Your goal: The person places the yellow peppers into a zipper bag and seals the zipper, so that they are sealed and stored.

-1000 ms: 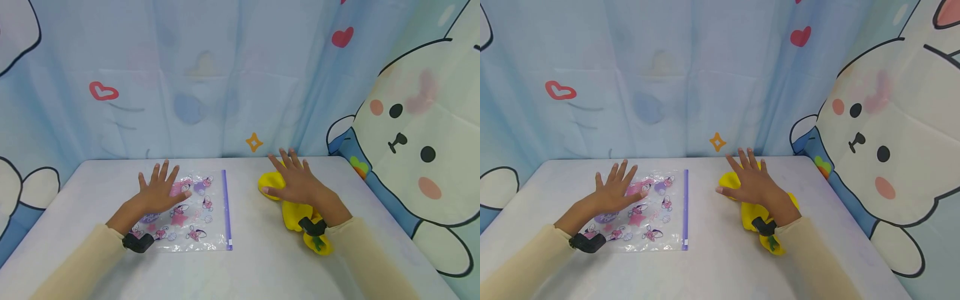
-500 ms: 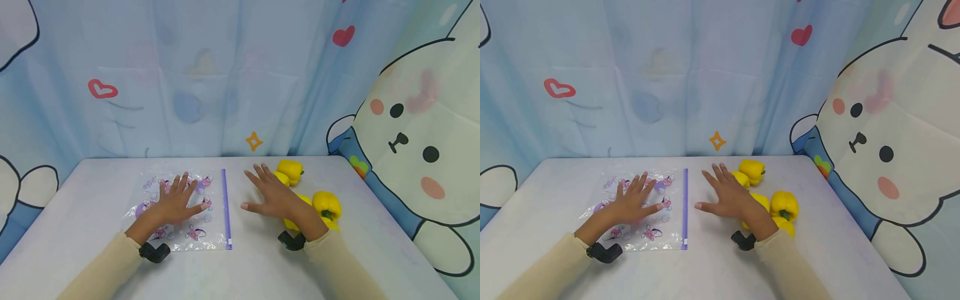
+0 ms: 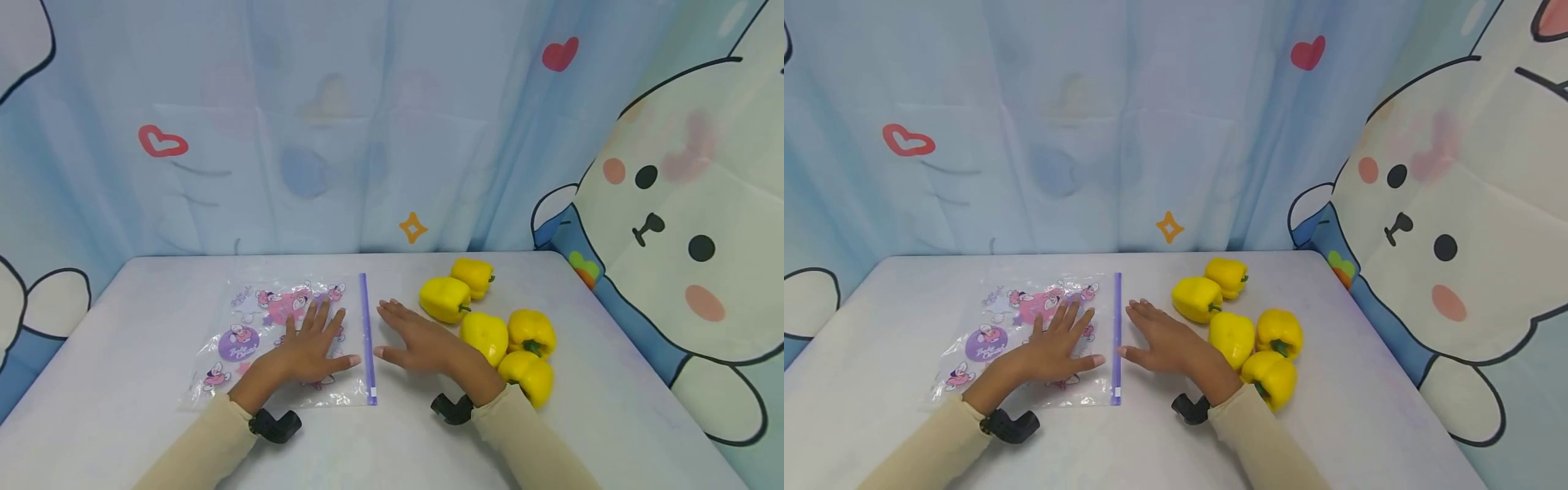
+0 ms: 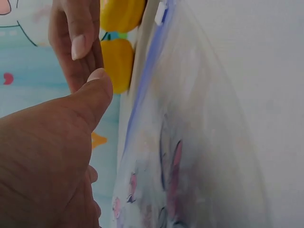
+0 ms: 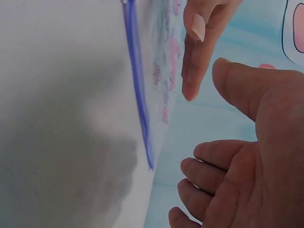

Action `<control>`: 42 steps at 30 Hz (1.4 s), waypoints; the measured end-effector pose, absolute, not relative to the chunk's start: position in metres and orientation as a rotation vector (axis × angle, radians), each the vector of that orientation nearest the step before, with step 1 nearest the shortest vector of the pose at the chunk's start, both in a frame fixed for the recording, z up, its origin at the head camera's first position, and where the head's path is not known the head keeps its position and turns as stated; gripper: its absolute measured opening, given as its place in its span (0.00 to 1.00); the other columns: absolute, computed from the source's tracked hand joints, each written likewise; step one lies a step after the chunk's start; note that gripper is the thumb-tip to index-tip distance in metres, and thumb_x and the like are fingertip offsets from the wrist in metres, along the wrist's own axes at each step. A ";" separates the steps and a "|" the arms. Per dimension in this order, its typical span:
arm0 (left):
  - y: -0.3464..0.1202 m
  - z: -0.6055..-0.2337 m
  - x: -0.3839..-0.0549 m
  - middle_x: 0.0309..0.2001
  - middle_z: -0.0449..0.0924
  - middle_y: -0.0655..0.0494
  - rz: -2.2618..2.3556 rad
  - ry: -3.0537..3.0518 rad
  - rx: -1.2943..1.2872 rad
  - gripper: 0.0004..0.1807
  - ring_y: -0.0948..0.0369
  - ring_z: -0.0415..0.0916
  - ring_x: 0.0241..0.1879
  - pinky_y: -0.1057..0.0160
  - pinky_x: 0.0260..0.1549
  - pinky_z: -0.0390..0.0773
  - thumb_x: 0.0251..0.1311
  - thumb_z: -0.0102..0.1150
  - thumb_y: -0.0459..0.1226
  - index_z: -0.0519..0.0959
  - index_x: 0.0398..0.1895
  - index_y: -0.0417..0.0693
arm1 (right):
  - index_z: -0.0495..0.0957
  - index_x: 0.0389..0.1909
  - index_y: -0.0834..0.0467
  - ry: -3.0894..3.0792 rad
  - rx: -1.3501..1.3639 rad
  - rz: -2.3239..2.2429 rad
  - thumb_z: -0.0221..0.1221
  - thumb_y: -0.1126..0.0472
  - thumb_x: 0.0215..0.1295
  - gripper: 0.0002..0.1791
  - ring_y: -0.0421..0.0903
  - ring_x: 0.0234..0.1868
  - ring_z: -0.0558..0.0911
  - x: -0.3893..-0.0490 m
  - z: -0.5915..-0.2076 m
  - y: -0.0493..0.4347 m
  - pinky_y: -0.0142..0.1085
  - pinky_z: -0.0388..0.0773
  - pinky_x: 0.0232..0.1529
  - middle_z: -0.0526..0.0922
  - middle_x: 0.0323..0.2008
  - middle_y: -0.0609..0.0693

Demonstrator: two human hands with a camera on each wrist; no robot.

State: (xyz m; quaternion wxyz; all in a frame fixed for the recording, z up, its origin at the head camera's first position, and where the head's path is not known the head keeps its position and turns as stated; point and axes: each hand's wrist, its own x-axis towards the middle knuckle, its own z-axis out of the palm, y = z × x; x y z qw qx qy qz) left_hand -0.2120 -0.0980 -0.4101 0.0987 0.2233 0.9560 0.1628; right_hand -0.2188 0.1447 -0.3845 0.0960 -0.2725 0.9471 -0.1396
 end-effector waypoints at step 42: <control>-0.092 -0.424 -0.207 0.76 0.27 0.41 0.412 2.740 0.627 0.53 0.42 0.21 0.73 0.32 0.63 0.27 0.59 0.47 0.67 0.45 0.78 0.46 | 0.53 0.76 0.51 2.652 -0.981 -0.193 0.47 0.45 0.73 0.34 0.46 0.75 0.46 -0.221 -0.409 0.139 0.47 0.45 0.71 0.49 0.76 0.43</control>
